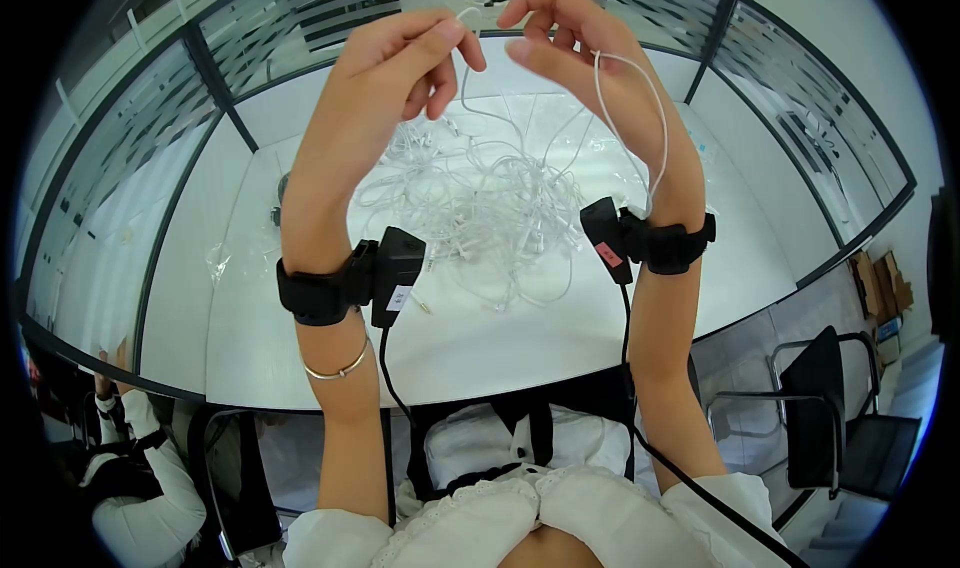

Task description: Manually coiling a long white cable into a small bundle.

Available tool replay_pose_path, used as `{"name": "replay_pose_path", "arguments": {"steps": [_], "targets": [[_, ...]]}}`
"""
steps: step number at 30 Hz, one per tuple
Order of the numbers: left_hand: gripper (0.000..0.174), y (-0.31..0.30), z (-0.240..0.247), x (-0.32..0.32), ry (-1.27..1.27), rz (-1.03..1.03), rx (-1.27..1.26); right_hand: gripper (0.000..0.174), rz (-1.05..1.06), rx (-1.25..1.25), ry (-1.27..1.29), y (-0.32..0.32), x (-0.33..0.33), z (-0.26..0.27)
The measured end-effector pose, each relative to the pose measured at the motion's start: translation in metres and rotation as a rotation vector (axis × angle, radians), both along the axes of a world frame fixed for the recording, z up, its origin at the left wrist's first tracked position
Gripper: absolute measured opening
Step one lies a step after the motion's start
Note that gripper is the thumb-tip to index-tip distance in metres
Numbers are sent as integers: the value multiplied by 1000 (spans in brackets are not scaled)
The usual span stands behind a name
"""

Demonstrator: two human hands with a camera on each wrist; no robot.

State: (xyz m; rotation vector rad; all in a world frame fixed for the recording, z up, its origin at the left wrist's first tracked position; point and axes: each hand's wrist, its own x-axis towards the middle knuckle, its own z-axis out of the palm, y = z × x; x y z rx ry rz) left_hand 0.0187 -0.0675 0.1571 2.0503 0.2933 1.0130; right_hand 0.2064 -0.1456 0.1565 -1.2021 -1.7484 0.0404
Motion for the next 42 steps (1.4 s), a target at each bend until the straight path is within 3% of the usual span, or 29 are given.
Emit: {"name": "replay_pose_path", "arguments": {"steps": [6,11,12,15,18,20,22,25,29,30,34,37,38,40,41,42], "targets": [[23,-10,3,-2,-40,-15,135,28,54,102,-186,6,0,-8],[22,-18,2,-1,-128,129,274,27,19,198,-222,4,3,-2],[21,-19,4,-3,-126,152,290,27,29,415,-173,9,0,-2],[19,-30,9,-6,-128,241,340,18,-272,449,185,-20,-1,15],[17,-22,10,-12,-59,219,229,28,-431,443,136,-34,3,26],[16,-15,6,-13,-130,271,303,31,-492,443,102,-37,12,25],[14,-11,7,-17,-189,323,292,25,-488,528,54,-28,52,10],[15,-7,5,-20,-350,407,302,31,-416,683,47,-26,66,11],[15,4,8,-38,-394,513,340,39,-486,623,110,-32,79,10],[14,0,9,-40,-364,568,368,44,-594,581,75,-33,79,9],[18,4,11,-49,-306,593,360,44,-367,538,73,-13,83,-2],[23,9,7,-60,68,503,346,44,-268,643,203,15,50,-12],[31,12,5,-64,224,414,421,40,-339,561,127,16,42,-11],[35,22,-6,-60,265,101,433,33,-474,392,-26,13,28,-9],[37,25,-8,-59,285,-55,435,37,-385,476,-83,20,23,-10],[33,20,-5,-56,316,-35,379,36,-375,437,-110,20,13,-10]]}}
